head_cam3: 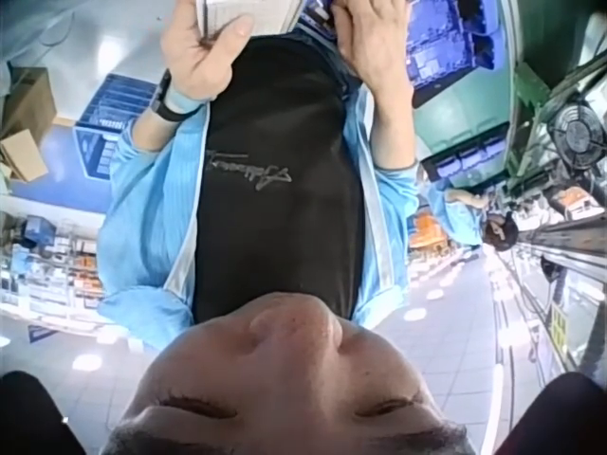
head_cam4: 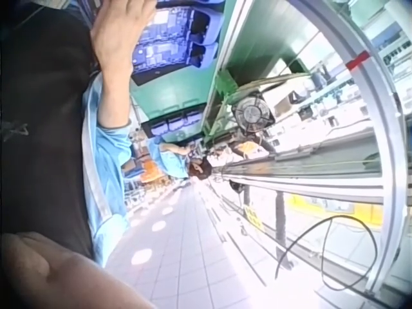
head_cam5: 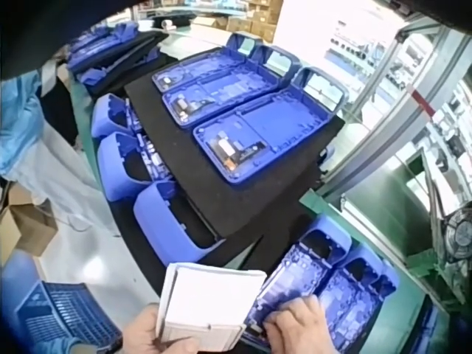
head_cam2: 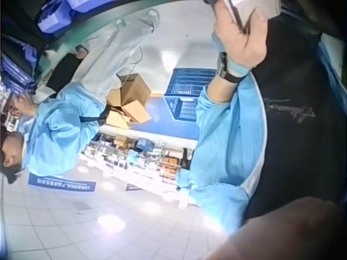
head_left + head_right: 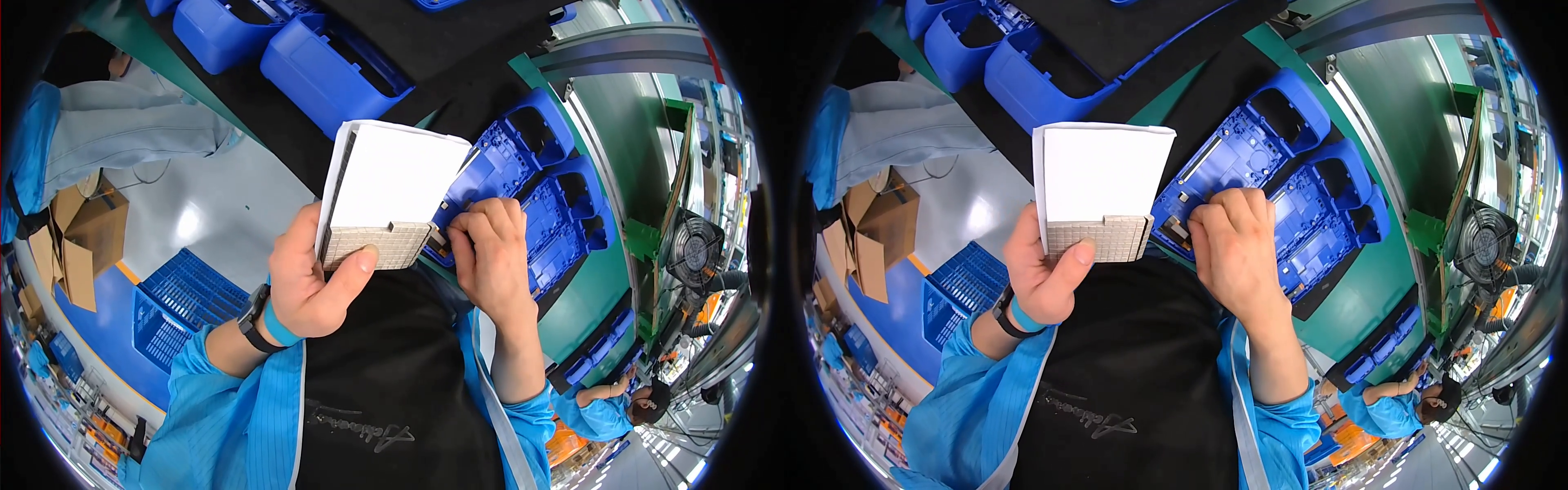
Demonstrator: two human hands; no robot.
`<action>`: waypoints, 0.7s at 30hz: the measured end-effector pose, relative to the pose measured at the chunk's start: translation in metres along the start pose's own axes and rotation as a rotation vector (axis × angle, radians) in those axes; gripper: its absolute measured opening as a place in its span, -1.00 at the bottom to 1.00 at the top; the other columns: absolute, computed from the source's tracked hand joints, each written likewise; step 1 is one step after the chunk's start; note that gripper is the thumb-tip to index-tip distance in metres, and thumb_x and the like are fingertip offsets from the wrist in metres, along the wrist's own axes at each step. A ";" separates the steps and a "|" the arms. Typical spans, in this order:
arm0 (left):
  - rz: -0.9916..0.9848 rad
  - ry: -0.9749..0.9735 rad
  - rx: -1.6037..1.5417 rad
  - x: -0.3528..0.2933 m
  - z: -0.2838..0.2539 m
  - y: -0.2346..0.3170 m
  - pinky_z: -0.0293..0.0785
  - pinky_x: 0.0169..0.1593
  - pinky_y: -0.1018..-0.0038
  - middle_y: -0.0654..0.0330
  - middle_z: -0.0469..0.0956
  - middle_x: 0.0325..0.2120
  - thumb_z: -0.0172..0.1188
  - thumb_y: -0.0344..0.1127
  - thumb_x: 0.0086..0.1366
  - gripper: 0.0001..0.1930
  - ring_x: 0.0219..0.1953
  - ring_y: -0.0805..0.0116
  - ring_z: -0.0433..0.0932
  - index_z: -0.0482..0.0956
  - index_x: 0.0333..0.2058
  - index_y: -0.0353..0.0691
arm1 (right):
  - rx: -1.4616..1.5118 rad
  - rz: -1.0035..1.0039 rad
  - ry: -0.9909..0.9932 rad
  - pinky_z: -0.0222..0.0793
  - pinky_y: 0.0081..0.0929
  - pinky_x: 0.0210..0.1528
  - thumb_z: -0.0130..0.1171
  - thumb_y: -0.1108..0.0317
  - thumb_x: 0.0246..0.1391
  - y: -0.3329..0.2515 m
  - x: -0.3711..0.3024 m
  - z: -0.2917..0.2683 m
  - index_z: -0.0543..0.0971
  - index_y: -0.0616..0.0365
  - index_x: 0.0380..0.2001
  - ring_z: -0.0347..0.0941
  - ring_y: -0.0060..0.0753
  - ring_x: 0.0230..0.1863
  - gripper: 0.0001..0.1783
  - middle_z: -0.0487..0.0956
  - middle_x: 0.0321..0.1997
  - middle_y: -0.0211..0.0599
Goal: The person assembles electronic components into blue plastic casings by hand on a production line.
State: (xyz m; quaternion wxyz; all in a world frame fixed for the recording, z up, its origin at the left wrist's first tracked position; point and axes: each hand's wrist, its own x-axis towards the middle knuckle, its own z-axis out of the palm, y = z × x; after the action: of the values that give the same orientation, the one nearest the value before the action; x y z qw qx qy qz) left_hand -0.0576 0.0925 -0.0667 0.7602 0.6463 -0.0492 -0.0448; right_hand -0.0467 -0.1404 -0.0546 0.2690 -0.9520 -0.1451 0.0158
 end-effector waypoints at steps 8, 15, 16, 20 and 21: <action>-0.069 -0.071 -0.013 -0.005 0.005 -0.005 0.52 -0.09 0.50 0.01 0.65 -0.18 0.21 -0.47 0.28 -0.63 -0.16 0.39 0.65 0.40 0.03 -0.45 | 0.176 0.107 0.148 0.33 -0.44 -0.10 0.26 0.55 0.03 0.009 -0.009 -0.009 0.54 0.26 -0.29 0.43 -0.21 -0.17 -0.84 0.53 -0.23 -0.18; -0.116 -0.274 0.112 0.004 0.020 -0.001 0.54 -0.08 0.43 -0.04 0.65 -0.20 0.21 -0.46 0.27 -0.60 -0.16 0.22 0.69 0.39 0.05 -0.44 | 0.279 -0.008 0.209 0.35 -0.44 -0.30 0.32 0.63 -0.13 -0.017 -0.017 -0.028 0.59 0.27 -0.36 0.44 -0.23 -0.32 -0.80 0.54 -0.32 -0.16; -0.110 -0.285 0.088 0.005 0.026 0.000 0.55 -0.09 0.41 -0.07 0.65 -0.21 0.21 -0.47 0.27 -0.61 -0.16 0.18 0.69 0.39 0.05 -0.44 | 0.278 -0.024 0.199 0.36 -0.44 -0.31 0.33 0.63 -0.14 -0.018 -0.019 -0.026 0.60 0.26 -0.35 0.44 -0.24 -0.31 -0.79 0.54 -0.31 -0.17; -0.088 -0.358 0.083 0.008 0.031 0.002 0.57 -0.16 0.40 -0.05 0.66 -0.25 0.19 -0.49 0.27 -0.61 -0.24 0.15 0.71 0.39 0.06 -0.45 | 0.235 -0.060 0.184 0.35 -0.42 -0.33 0.37 0.63 -0.17 -0.016 -0.019 -0.025 0.61 0.22 -0.33 0.43 -0.25 -0.31 -0.75 0.54 -0.32 -0.26; -0.088 -0.361 0.083 0.009 0.032 0.002 0.57 -0.16 0.40 -0.05 0.66 -0.25 0.19 -0.49 0.27 -0.61 -0.24 0.15 0.71 0.39 0.06 -0.45 | 0.229 -0.066 0.180 0.35 -0.42 -0.33 0.38 0.62 -0.17 -0.015 -0.020 -0.025 0.61 0.21 -0.34 0.42 -0.25 -0.31 -0.75 0.53 -0.33 -0.27</action>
State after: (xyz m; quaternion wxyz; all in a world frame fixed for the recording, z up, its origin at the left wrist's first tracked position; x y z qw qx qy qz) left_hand -0.0528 0.0604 -0.0592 0.7090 0.6600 -0.1585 -0.1911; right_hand -0.0674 -0.1467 -0.0265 0.3880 -0.9075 -0.1488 -0.0619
